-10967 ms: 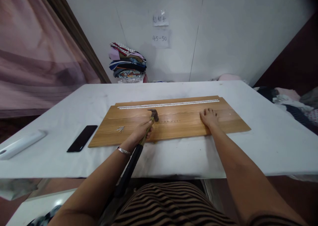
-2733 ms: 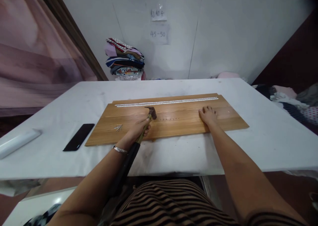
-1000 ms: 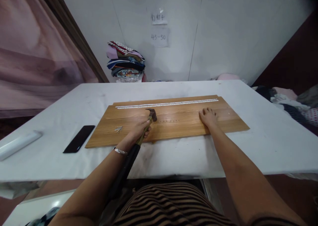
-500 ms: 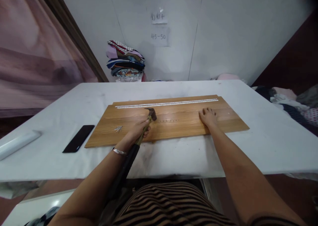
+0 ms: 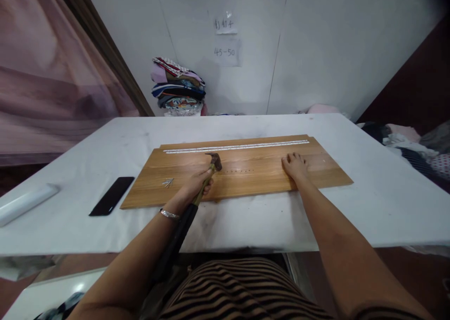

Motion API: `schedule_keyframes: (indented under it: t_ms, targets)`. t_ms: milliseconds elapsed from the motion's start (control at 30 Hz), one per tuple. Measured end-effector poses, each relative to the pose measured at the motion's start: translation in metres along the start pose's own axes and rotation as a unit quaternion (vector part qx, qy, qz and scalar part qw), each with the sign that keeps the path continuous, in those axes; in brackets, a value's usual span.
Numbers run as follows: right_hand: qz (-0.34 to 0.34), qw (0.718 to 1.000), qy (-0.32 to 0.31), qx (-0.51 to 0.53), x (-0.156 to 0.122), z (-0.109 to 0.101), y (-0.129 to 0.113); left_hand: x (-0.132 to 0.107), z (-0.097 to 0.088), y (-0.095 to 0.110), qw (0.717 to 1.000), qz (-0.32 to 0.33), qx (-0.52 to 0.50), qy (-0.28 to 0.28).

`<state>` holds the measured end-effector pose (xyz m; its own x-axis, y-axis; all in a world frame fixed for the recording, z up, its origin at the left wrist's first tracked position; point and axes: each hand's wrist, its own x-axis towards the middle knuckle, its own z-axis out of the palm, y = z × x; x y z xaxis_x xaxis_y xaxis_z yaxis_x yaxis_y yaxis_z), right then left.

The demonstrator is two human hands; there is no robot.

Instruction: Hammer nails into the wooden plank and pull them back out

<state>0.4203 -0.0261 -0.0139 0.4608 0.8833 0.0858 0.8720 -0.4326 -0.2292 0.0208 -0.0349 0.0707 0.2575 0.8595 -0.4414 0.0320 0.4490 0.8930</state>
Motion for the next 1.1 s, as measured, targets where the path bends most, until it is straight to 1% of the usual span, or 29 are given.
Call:
schedule_keyframes:
  t_ms: [333,500,800,1000,1100]
  targets:
    - [-0.006,1.0,0.001,-0.001,0.0012,0.0014,0.0014,0.0003,-0.0004,0.0005,1.0,-0.004,-0.005,-0.001]
    - [-0.002,1.0,0.002,-0.002,0.0018,0.0024,0.0014,-0.0019,0.0024,0.0031,1.0,-0.013,0.011,0.016]
    - [-0.005,1.0,0.0,-0.004,0.0013,0.0018,0.0019,-0.0035,0.0059,0.0062,0.999,-0.021,0.018,0.023]
    - [-0.008,1.0,0.008,0.0,0.0007,0.0013,0.0011,-0.0027,0.0039,0.0054,1.0,-0.015,0.003,0.011]
    - [-0.008,1.0,0.007,0.003,0.0018,0.0032,0.002,-0.0019,0.004,0.005,1.0,-0.019,0.005,0.017]
